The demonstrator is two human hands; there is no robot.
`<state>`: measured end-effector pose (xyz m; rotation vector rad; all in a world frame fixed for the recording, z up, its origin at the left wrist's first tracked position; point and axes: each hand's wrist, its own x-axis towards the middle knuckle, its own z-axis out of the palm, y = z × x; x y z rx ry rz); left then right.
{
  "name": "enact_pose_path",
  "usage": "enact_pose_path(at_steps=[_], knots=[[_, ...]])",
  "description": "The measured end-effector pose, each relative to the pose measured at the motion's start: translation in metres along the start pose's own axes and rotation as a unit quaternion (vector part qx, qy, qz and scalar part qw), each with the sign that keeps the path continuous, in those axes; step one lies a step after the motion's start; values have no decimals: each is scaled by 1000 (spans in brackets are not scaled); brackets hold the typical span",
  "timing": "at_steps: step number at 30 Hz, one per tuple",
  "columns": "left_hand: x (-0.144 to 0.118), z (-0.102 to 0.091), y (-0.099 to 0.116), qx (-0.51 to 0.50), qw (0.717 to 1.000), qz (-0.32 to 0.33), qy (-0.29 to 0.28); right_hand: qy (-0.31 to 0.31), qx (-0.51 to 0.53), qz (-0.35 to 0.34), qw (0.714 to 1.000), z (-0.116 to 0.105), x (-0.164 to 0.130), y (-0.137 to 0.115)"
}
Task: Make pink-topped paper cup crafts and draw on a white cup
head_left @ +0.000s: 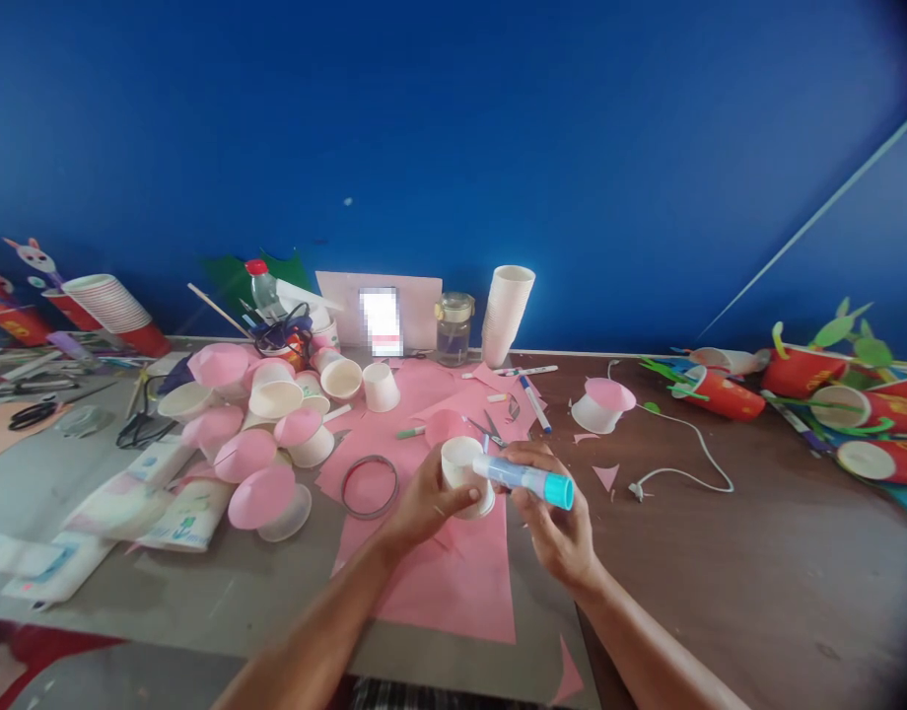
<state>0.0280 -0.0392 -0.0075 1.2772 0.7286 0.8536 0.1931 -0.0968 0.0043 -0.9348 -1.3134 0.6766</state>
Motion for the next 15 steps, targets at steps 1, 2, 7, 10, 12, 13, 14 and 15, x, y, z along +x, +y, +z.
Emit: enact_pose_path(at_steps=[1,2,7,10,12,13,14,15], knots=[[0,0,-2,24,1000,11,15,7,7,0,1000,0,0,-1],[0,0,-3,49,998,25,30,13,18,3,1000,0,1,-1],[0,-1,-11,178,975,111,79,17,50,28,998,1,2,-3],[1,-3,-15,257,950,153,91,27,19,13,999,2,1,-2],[2,-4,-18,294,935,174,91,40,-7,1,999,2,1,0],[2,-5,-20,309,929,182,91,44,-19,-3,999,2,2,1],[2,-5,-21,324,922,190,91,43,-32,-7,999,2,2,2],[2,-5,-23,337,916,197,92,38,-47,-11,998,1,2,2]])
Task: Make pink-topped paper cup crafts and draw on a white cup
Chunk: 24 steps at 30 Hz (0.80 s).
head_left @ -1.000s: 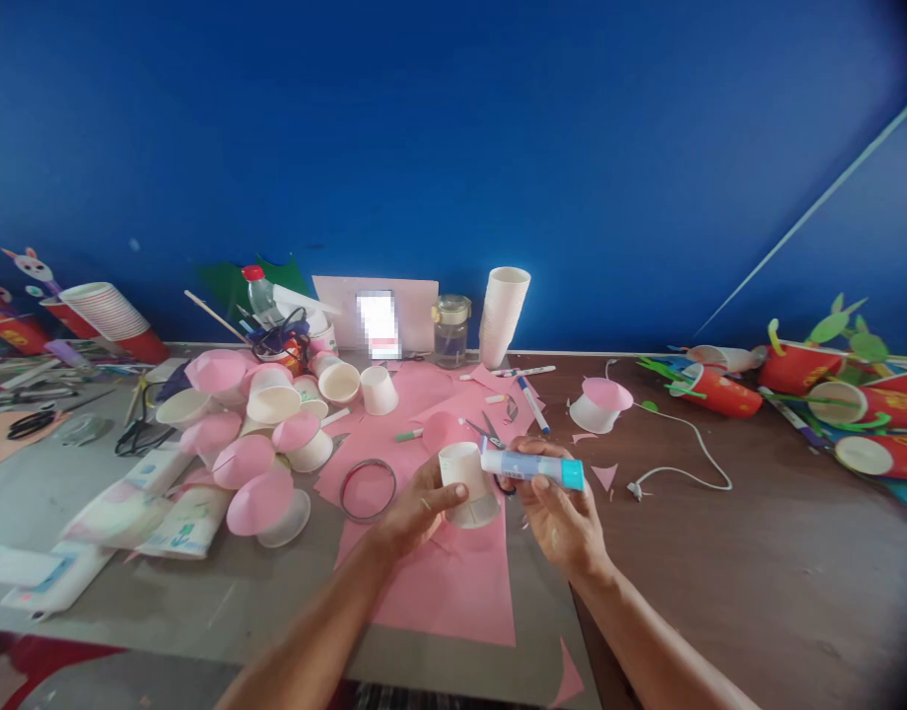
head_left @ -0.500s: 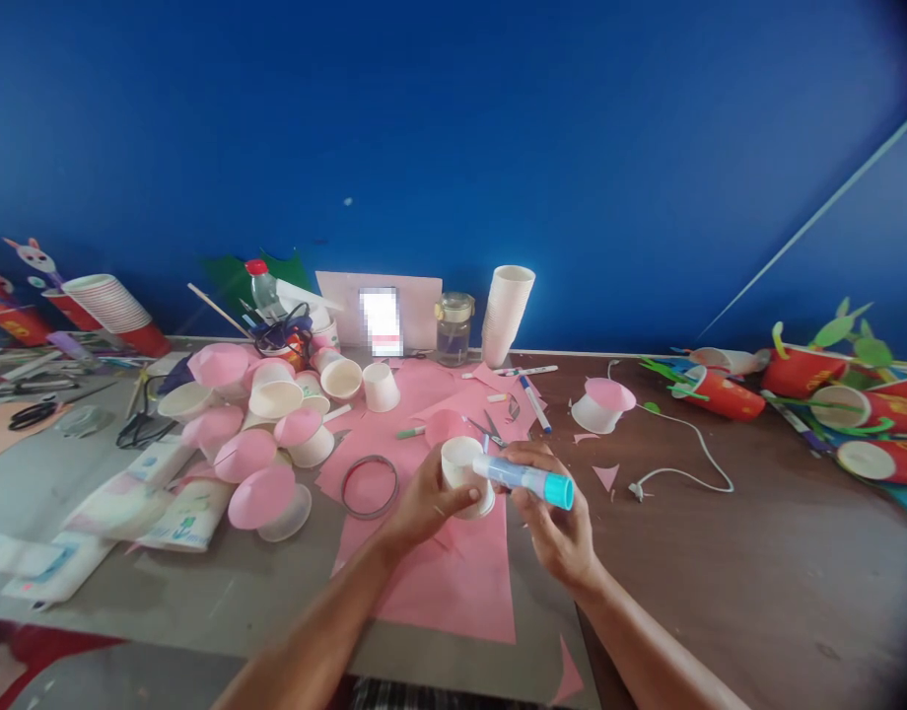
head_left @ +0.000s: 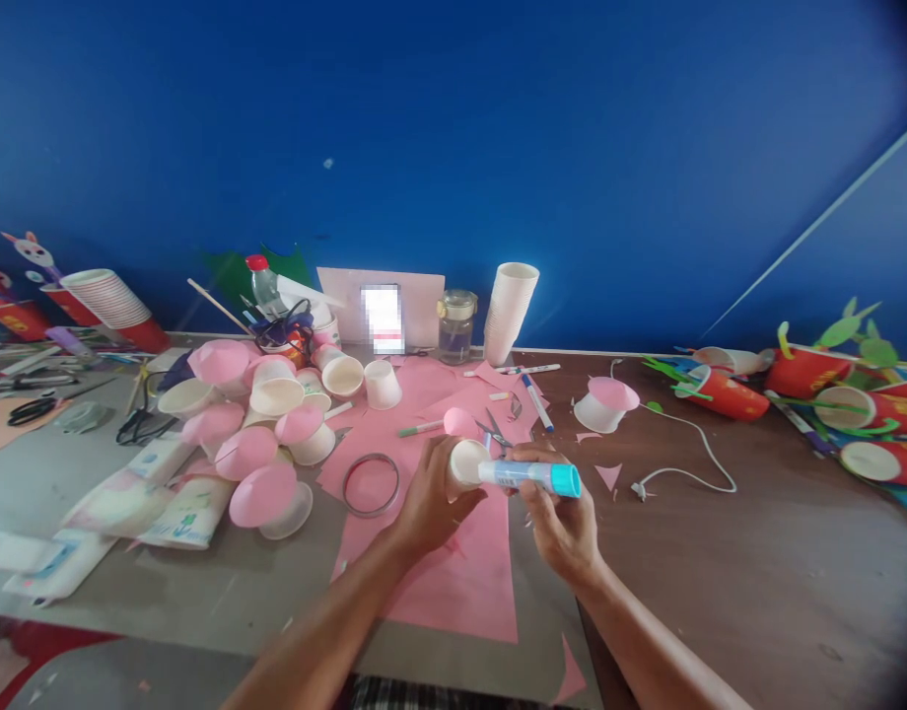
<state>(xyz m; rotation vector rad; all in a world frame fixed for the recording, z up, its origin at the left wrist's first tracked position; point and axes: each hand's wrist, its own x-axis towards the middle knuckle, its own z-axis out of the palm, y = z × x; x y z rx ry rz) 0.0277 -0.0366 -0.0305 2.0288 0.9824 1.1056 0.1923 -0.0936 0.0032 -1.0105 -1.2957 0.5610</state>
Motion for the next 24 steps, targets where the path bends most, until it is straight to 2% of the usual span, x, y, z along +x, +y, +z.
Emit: enact_pose_path(at_steps=[6,12,22,24], knots=[[2,-1,0,52,997,50,19,-38,-105,-27,993,-2,3,1],[1,-3,0,90,993,78,25,-82,-147,-65,984,-4,8,-4],[-1,-2,-7,167,977,128,41,-84,-197,-47,976,-12,9,3],[-1,-5,-7,172,975,130,58,-89,-205,-52,973,-14,9,3]])
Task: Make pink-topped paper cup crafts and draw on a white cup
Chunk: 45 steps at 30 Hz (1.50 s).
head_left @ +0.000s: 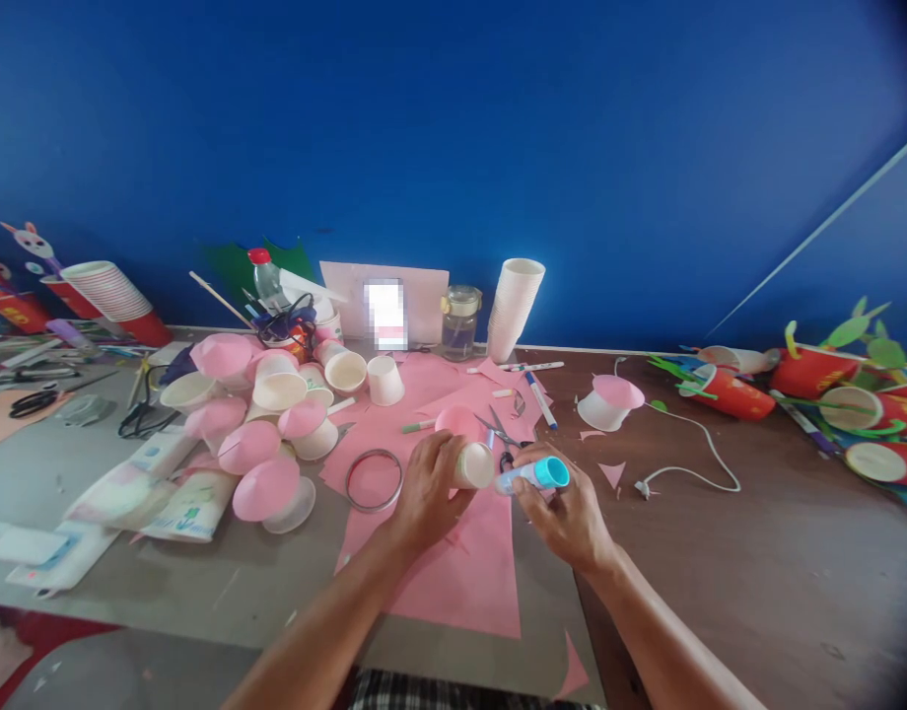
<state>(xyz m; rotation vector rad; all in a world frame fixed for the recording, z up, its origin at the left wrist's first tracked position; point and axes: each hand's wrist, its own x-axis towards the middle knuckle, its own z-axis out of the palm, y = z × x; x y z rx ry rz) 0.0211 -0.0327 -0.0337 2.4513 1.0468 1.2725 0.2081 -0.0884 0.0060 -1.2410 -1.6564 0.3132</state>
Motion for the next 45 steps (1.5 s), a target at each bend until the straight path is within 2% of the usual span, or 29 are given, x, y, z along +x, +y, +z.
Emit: enact_pose_path(at_steps=[4,6,8,11,15,18,21,23,25,28,34,39,43,45], knots=[[2,-5,-2,15,999,-16,35,37,52,43,997,-2,-1,3],[2,-6,-2,28,999,-8,26,81,104,65,989,-2,-1,4],[1,-4,-1,40,999,7,13,105,131,50,985,-1,0,3],[0,-1,1,39,999,26,-1,79,119,7,990,3,0,0],[-1,2,1,30,999,27,-12,37,56,-16,998,7,1,-4],[-1,0,-1,39,999,14,-11,29,30,3,999,7,0,-1],[1,-5,-4,36,999,-23,12,15,25,50,998,6,-2,4],[2,-6,-5,41,998,-38,22,35,52,89,994,5,-1,7],[2,-6,-4,54,998,-26,18,78,103,118,985,6,0,8],[2,-2,0,71,997,6,3,113,157,111,975,8,1,5],[1,-2,3,82,996,25,-34,30,34,45,998,13,-2,1],[1,-4,1,85,994,33,-55,20,1,20,1000,11,-1,3],[2,-5,-2,90,994,45,-50,6,-6,33,999,8,-1,3],[3,-7,-5,76,997,15,-30,-11,-11,48,999,7,-3,3]])
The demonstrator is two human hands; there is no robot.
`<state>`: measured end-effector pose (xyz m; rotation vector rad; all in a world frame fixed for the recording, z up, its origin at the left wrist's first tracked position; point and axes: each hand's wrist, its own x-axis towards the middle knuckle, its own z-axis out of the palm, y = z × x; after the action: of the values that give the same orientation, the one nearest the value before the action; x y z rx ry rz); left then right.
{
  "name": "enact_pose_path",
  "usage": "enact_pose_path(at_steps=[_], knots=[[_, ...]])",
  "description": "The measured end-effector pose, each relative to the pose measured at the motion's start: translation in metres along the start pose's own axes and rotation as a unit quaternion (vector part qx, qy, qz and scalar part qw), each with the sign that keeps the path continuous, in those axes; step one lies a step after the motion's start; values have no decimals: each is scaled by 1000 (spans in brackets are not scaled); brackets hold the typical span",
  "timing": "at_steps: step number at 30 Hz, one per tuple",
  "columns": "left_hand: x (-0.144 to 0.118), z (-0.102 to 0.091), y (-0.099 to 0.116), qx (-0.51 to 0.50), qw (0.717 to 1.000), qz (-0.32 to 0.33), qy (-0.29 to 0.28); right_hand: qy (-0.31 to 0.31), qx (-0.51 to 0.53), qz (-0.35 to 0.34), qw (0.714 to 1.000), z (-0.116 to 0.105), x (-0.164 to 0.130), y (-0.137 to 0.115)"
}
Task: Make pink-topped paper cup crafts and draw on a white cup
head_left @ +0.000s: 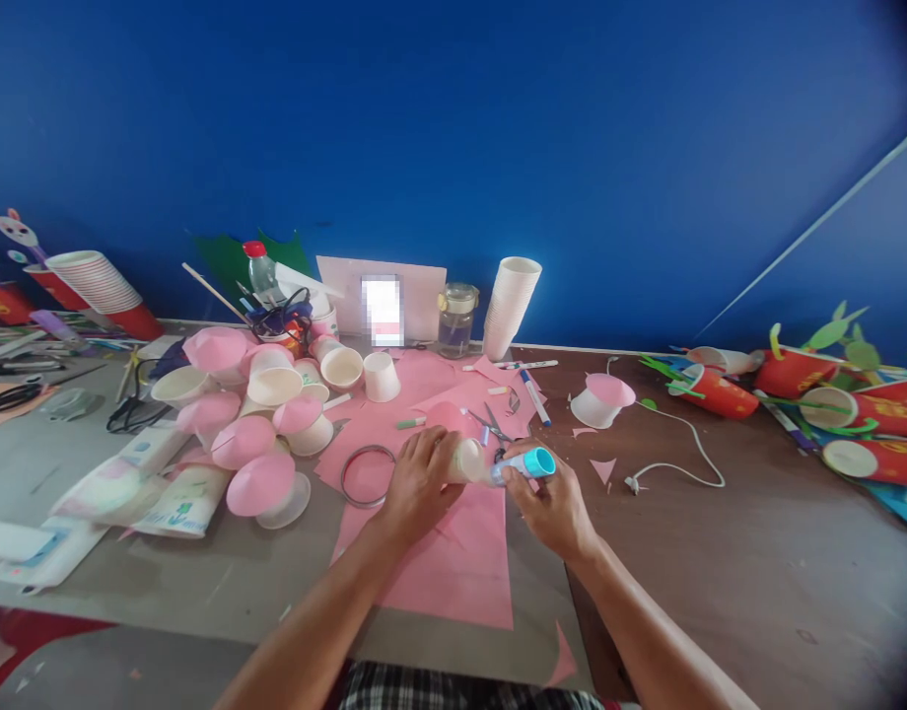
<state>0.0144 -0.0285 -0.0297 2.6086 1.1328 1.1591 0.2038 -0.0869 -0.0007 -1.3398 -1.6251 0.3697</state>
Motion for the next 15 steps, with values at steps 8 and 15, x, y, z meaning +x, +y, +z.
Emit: enact_pose_path(at_steps=[8,15], knots=[[1,-4,-1,-52,997,-44,32,89,263,133,951,-3,5,12],[0,3,10,-68,997,8,-27,52,193,66,978,-2,4,4]])
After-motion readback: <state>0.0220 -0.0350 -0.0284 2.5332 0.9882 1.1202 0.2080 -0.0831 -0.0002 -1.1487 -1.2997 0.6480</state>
